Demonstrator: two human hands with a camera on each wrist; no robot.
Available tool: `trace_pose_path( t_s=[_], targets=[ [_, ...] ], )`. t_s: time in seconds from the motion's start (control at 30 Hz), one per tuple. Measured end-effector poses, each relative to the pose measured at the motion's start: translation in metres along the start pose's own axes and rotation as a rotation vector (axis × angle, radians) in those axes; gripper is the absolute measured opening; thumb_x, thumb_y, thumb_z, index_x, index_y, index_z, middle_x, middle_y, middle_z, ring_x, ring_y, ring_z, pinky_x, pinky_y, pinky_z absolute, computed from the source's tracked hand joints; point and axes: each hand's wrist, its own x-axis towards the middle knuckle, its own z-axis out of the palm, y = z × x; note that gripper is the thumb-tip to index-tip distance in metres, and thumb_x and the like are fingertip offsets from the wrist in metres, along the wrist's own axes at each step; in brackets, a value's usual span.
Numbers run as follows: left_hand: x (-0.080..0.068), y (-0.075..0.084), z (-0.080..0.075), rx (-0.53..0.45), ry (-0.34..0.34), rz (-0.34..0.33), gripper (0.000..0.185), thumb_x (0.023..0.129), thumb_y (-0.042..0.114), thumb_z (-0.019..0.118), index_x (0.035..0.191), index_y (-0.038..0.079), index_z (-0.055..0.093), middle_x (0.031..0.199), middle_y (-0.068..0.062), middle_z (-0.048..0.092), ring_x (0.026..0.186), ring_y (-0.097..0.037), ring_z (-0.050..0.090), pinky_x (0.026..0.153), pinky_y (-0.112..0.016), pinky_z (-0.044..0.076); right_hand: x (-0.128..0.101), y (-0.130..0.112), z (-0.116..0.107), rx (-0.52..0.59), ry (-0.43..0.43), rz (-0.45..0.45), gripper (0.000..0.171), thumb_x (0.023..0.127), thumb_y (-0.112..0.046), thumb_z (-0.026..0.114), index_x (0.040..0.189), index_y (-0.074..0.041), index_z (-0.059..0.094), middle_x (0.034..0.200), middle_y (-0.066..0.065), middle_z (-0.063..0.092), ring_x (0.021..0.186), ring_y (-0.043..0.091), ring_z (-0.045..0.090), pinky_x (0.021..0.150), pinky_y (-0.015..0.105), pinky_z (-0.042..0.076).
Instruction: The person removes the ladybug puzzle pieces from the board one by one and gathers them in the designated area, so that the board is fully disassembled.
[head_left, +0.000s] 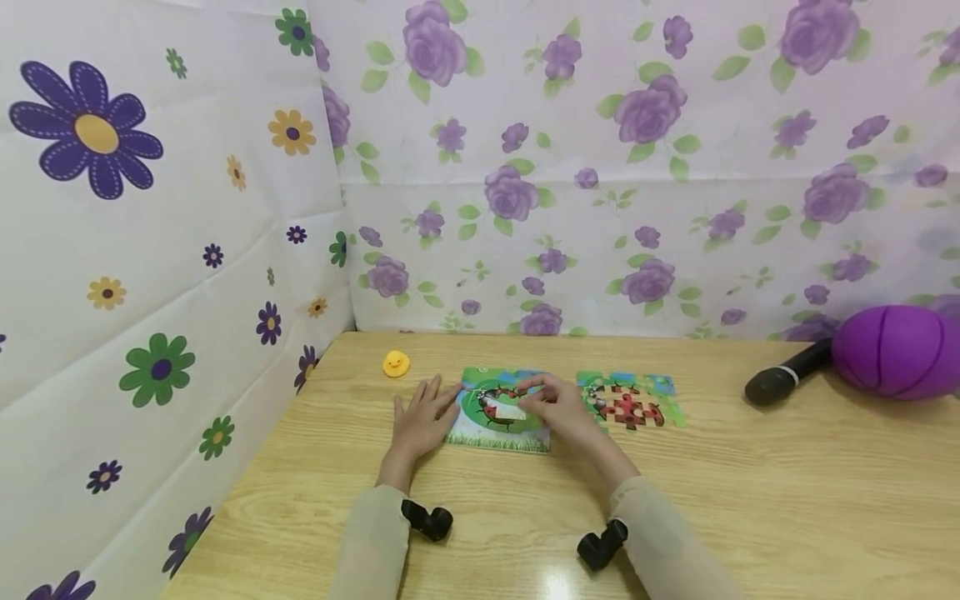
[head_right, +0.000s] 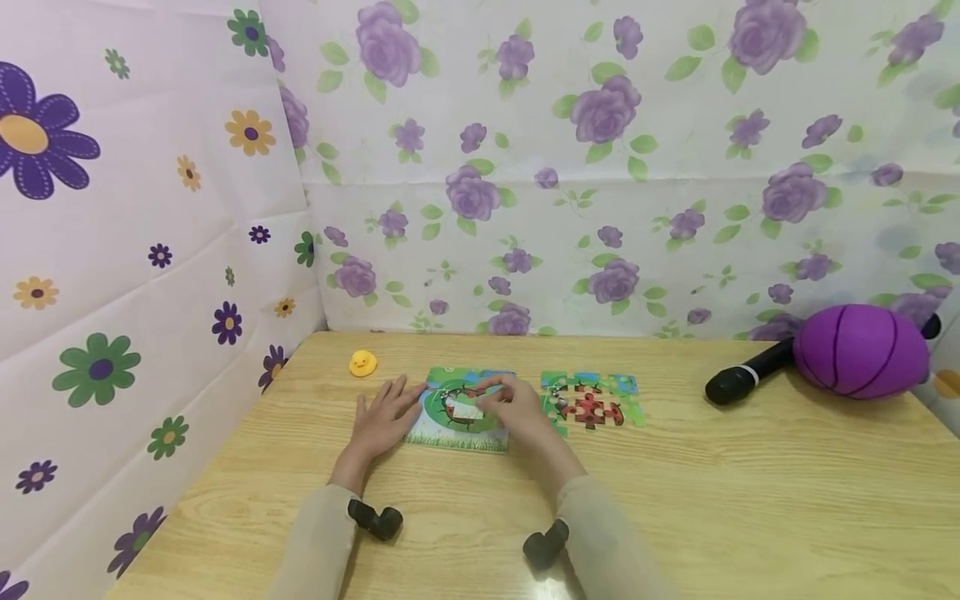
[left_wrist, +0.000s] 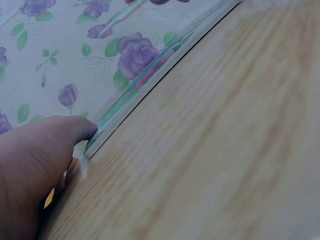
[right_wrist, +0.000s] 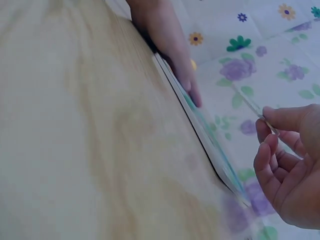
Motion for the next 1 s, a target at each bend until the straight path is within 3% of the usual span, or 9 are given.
trace_pose_path(
  t_s=[0.13, 0.33, 0.47, 0.7, 1.0],
  targets=[
    [0.0, 0.0, 0.0, 0.002, -0.004, 0.0, 0.046, 0.103, 0.039, 0.042, 0.148, 0.028, 0.045, 0.163, -0.011, 0.021, 0.153, -0.038, 0.012, 0.117, -0.07, -0.009, -0.003, 0.004, -0.02, -0.022, 0.048, 0.02, 0.031, 0.094, -0.018, 0.064, 0.122, -0.004, 0.061, 0.086, 0.006, 0.068, 0.059, 0.014, 0.044, 0.055, 0.027, 0.04],
    [0.002, -0.001, 0.0, 0.014, -0.001, 0.0, 0.047, 0.103, 0.04, 0.042, 0.148, 0.028, 0.044, 0.163, -0.011, 0.022, 0.152, -0.038, 0.013, 0.117, -0.07, -0.008, -0.016, 0.014, -0.056, -0.046, 0.075, 0.066, 0.042, 0.094, -0.024, 0.066, 0.128, -0.003, 0.054, 0.076, -0.003, 0.063, 0.06, 0.012, 0.047, 0.064, 0.027, 0.05],
    [0.002, -0.001, 0.002, 0.018, -0.002, -0.005, 0.047, 0.103, 0.04, 0.042, 0.148, 0.028, 0.044, 0.163, -0.011, 0.022, 0.153, -0.038, 0.012, 0.117, -0.07, -0.009, -0.026, 0.022, -0.079, -0.068, 0.086, 0.086, 0.04, 0.094, -0.028, 0.065, 0.122, -0.001, 0.054, 0.07, -0.004, 0.056, 0.058, 0.011, 0.043, 0.061, 0.026, 0.047],
    [0.0, -0.004, 0.002, 0.008, 0.003, -0.011, 0.047, 0.103, 0.039, 0.043, 0.148, 0.027, 0.044, 0.163, -0.011, 0.022, 0.152, -0.039, 0.012, 0.117, -0.07, -0.009, -0.04, 0.034, -0.107, -0.17, 0.15, 0.095, 0.034, 0.09, -0.029, 0.07, 0.104, 0.001, 0.064, 0.085, -0.001, 0.07, 0.073, 0.013, 0.061, 0.062, 0.026, 0.054],
    [0.002, -0.003, 0.003, -0.003, 0.0, 0.001, 0.047, 0.103, 0.039, 0.043, 0.148, 0.027, 0.044, 0.164, -0.01, 0.021, 0.153, -0.038, 0.011, 0.117, -0.069, -0.01, -0.063, 0.042, -0.133, -0.245, 0.185, 0.162, 0.037, 0.088, -0.034, 0.071, 0.103, -0.001, 0.066, 0.083, -0.004, 0.066, 0.072, 0.01, 0.054, 0.061, 0.025, 0.048]
  ],
)
